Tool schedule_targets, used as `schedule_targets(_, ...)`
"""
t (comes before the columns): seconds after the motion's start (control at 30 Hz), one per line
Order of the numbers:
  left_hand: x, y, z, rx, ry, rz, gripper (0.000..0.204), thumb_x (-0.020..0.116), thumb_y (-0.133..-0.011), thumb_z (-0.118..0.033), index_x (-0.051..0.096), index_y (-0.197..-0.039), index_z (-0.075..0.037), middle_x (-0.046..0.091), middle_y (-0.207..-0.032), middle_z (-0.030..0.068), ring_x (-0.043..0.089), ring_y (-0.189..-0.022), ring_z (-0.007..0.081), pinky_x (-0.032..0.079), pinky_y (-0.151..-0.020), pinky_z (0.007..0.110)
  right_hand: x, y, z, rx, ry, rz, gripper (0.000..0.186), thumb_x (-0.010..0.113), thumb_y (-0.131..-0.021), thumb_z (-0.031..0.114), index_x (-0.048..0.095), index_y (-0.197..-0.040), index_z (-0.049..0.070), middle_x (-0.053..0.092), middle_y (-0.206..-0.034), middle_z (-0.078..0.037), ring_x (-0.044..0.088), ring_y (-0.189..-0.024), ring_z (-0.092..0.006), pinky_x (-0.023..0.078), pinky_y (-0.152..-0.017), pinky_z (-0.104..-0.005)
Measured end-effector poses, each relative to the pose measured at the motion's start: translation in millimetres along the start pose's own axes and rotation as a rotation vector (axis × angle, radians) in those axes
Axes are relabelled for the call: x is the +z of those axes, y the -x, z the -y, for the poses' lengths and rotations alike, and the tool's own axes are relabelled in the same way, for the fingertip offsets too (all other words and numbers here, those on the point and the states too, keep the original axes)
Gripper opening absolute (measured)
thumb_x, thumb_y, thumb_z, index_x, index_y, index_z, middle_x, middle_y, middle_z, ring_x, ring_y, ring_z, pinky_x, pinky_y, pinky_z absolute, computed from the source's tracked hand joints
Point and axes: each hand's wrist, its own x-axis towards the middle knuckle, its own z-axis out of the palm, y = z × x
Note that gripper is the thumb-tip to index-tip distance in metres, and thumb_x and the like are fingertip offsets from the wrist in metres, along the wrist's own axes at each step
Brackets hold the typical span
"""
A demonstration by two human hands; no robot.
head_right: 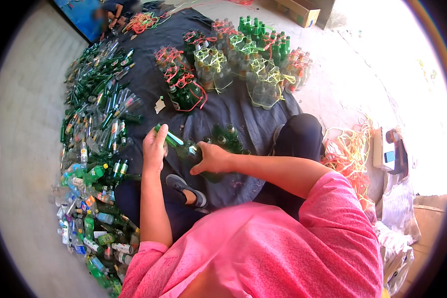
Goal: The person sorts empty glass bottles on a tarp and ties several bottles together using yellow plastic ribbon.
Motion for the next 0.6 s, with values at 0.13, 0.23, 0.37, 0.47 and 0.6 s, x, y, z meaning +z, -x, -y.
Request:
schedule_targets(0.13, 6.6, 5.9, -1.0, 0.041, -0.021, -0.006, 0.033, 0.07, -0.101, -0.037, 0.061, -0.086, -0.01, 0.048, -0.064, -0.0064, 0.042, -0.049, 0.0033, 0.032, -0.045, 0.023, -3.8, 8.3, 6.3, 0.047, -0.009, 0.055, 0.088, 0.092, -0.069, 0.043, 0.052, -0.131, -0.006, 0.067, -0.113, -0.023, 0.066, -0.11, -0.0309, 0.052, -0.092, -0.0415)
schedule_targets(0.23, 4.9, 5.6, 2.6, 0.144, -0.219, 0.001, 0.036, 0.068, -0.102, -0.035, 0.059, -0.084, -0.005, 0.05, -0.066, -0.0016, 0.043, -0.055, 0.008, 0.036, -0.051, 0.028, 0.4, 4.3, -2.9, 0.04, 0.043, 0.055, 0.086, 0.091, -0.07, 0.043, 0.052, -0.129, -0.007, 0.067, -0.114, -0.026, 0.066, -0.111, -0.0348, 0.051, -0.093, -0.0431)
schedule_targets(0.37, 14.4, 15.1, -10.7, 0.301, -0.429, 0.125, 0.039, 0.07, -0.1, -0.032, 0.056, -0.084, 0.001, 0.051, -0.067, 0.0091, 0.044, -0.064, 0.0183, 0.042, -0.062, 0.037, -2.5, -0.7, -7.8, -0.02, 0.145, 0.088, 0.08, 0.087, -0.074, 0.042, 0.053, -0.129, -0.006, 0.068, -0.112, -0.027, 0.067, -0.109, -0.0403, 0.052, -0.091, -0.0456)
schedule_targets(0.47, 16.2, 24.7, -6.0, 0.357, -0.613, 0.164, 0.039, 0.072, -0.096, -0.034, 0.057, -0.085, 0.0, 0.058, -0.071, 0.0165, 0.053, -0.064, 0.0313, 0.046, -0.063, 0.041, -9.2, -2.7, -6.4, -0.105, 0.304, 0.127, 0.074, 0.085, -0.076, 0.04, 0.057, -0.129, -0.003, 0.071, -0.109, -0.027, 0.069, -0.106, -0.0426, 0.054, -0.09, -0.0487)
schedule_targets(0.6, 27.2, 24.3, 6.6, 0.369, -0.723, 0.269, 0.037, 0.074, -0.093, -0.034, 0.06, -0.085, 0.0, 0.064, -0.078, 0.023, 0.06, -0.076, 0.047, 0.048, -0.066, 0.049, -41.7, -6.9, 0.3, -0.267, 0.727, 0.228, 0.055, 0.081, -0.075, 0.034, 0.068, -0.119, 0.004, 0.074, -0.101, -0.022, 0.071, -0.099, -0.0417, 0.056, -0.087, -0.0506)
